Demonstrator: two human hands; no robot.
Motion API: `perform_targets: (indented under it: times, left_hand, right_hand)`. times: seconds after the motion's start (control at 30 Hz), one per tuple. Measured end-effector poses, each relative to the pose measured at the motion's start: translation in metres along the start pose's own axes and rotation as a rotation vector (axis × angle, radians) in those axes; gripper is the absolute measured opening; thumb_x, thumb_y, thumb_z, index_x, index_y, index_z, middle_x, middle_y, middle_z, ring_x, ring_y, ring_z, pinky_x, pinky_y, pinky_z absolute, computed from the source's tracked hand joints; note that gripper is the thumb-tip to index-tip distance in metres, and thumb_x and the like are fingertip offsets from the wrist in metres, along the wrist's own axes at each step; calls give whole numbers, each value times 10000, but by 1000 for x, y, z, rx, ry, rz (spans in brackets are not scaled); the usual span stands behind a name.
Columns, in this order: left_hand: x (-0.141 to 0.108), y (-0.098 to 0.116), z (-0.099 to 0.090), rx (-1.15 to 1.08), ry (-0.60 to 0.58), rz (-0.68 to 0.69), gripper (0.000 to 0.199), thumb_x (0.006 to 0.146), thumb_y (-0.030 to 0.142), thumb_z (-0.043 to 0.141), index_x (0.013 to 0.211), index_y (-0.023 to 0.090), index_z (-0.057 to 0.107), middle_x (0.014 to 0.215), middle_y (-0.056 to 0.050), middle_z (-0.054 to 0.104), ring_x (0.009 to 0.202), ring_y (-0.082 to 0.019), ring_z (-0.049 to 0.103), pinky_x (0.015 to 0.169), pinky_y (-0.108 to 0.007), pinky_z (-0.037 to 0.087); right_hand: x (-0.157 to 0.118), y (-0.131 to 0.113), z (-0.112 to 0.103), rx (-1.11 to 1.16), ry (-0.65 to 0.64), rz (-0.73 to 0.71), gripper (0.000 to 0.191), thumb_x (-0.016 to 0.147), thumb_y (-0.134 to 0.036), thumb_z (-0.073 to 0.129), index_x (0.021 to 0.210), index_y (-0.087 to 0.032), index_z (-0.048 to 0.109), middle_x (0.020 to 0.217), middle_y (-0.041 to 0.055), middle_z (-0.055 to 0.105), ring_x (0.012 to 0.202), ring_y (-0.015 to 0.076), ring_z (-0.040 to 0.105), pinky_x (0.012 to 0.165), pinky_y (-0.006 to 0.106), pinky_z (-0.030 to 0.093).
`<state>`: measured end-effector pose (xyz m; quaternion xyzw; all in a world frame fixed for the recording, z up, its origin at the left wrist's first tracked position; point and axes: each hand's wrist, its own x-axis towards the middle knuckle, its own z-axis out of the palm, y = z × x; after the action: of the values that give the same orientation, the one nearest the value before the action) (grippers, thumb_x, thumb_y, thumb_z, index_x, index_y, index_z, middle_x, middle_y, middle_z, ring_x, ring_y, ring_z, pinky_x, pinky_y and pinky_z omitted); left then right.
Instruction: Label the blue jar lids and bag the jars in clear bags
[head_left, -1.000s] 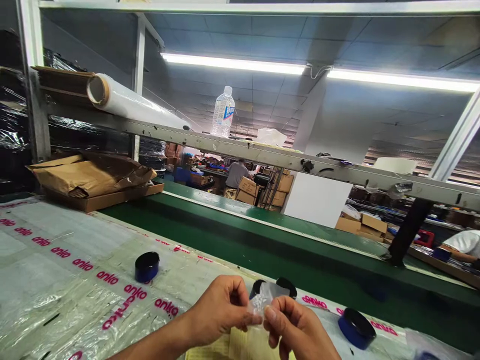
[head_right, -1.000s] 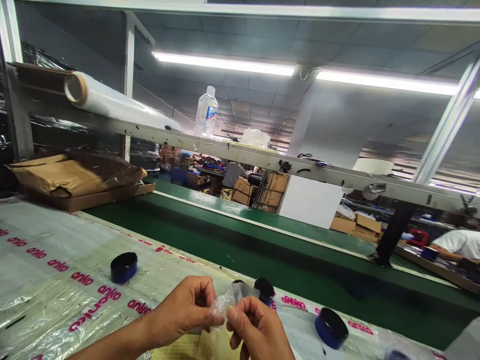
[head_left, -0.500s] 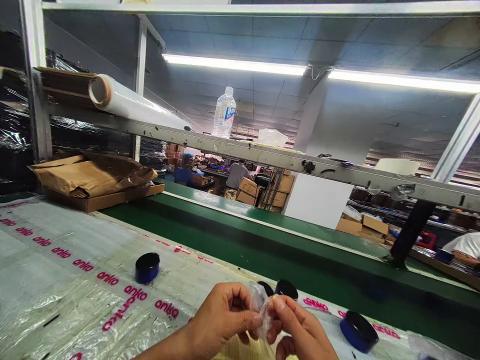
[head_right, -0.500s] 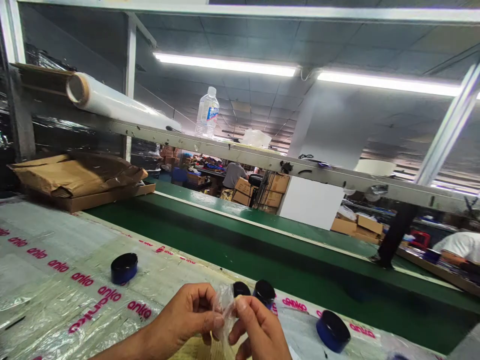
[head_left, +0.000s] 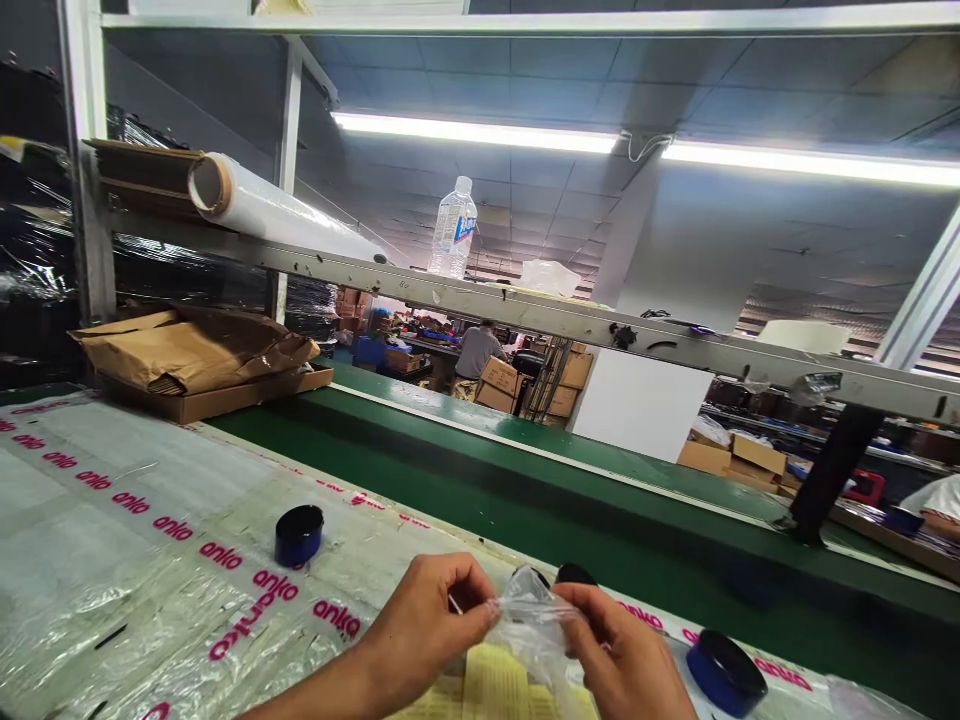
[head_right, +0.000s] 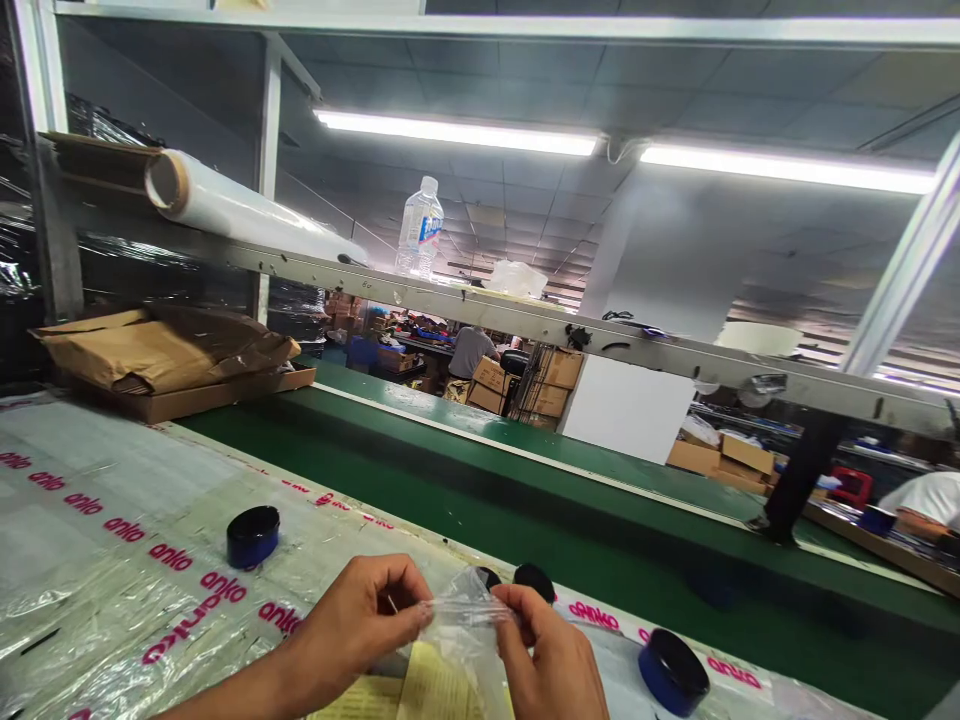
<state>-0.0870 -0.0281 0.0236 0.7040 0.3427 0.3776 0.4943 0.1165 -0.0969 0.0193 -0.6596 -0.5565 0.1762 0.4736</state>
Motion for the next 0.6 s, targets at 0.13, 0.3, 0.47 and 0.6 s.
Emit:
perform_targets:
  times: [0.13, 0.3, 0.47, 0.6]
  left_hand:
    - [20, 5, -10, 339, 108, 217, 67, 789, 178, 635, 746, 183, 685, 750, -8, 701, 709, -157, 620, 628, -241, 422]
    - [49, 25, -15, 566, 265, 428, 118, 814, 110, 583, 794, 201, 655, 784, 8, 686, 697, -143, 611, 638, -244, 396]
    - [76, 23, -6, 726, 285, 372, 95, 905, 182, 574, 929, 231, 651, 819, 21, 724, 726, -154, 666, 644, -249, 392]
    - [94, -11, 7, 811, 164, 342, 118, 886, 150, 603, 939, 230, 672, 874, 5, 751, 806, -191, 703, 679, -256, 423]
  right_hand:
    - [13, -14, -3, -100, 24, -72, 400, 884, -593, 497, 881, -270, 732, 895, 35, 733, 822, 254, 660, 718, 318, 494]
    - [55, -28, 3, -104, 20, -109, 483, 931, -590, 442, 801, -202, 701, 581, -7, 583, 537, 180, 533, 484, 271, 375]
    - [94, -17, 10, -140, 2, -154, 481, 987, -479, 350, 1155, -153, 661, 749, 19, 669, 622, 187, 624, 543, 267, 479]
    - [92, 13, 14, -435, 15, -213, 331, 945, -271, 451, 1150, -212, 705, 952, 60, 730, 870, 243, 671, 724, 316, 486]
